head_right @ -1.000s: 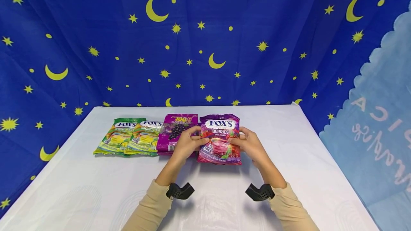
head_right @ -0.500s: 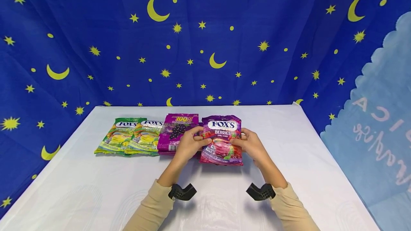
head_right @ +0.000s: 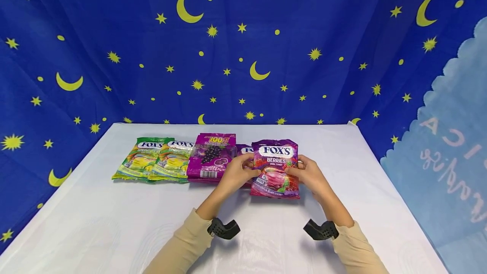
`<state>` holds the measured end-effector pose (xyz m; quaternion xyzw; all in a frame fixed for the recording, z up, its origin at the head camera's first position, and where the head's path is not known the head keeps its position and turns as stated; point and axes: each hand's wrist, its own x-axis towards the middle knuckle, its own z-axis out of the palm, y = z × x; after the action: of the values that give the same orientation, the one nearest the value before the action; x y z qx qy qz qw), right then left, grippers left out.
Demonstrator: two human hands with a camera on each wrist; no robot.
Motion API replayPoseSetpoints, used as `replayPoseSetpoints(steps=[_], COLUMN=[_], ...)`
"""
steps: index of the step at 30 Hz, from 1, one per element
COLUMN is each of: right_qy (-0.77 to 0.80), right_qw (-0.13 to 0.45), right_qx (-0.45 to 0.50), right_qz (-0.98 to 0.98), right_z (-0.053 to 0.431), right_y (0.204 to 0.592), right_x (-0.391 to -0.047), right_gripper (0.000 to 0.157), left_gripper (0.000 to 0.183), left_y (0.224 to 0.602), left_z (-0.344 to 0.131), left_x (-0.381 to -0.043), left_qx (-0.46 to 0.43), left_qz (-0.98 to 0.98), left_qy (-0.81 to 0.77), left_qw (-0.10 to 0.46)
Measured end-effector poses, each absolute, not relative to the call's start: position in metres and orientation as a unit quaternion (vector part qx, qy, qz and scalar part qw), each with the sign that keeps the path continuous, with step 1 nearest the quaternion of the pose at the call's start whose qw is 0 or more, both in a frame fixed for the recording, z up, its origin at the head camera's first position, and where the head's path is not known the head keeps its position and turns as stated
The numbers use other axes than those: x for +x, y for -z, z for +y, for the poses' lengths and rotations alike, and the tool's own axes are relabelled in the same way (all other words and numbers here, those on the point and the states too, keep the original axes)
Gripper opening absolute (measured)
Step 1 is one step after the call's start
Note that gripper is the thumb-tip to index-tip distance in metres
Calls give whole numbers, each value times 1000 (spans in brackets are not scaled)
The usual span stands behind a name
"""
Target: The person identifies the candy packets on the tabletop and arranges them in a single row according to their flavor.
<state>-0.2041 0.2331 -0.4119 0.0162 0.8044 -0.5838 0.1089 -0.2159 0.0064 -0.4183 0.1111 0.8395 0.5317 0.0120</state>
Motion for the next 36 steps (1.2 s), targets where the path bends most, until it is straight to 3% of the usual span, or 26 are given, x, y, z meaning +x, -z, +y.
replayPoseSetpoints(steps=[9,20,36], right_qy=[563,555,507], right_qw=[126,89,66], right_qx=[44,64,73], right_qz=[815,825,857], right_z=[255,271,276], right_y=[421,424,437], right_x=[-201,-206,-220], right_gripper=[85,74,80], left_gripper=[46,34,35], left_y=[431,433,454], left_z=[35,56,72], left_x=[-223,-234,-243], left_qx=[85,77,131], left_qz=[833,824,852], left_qy=[-547,-561,-501], left_qw=[0,-7,-77])
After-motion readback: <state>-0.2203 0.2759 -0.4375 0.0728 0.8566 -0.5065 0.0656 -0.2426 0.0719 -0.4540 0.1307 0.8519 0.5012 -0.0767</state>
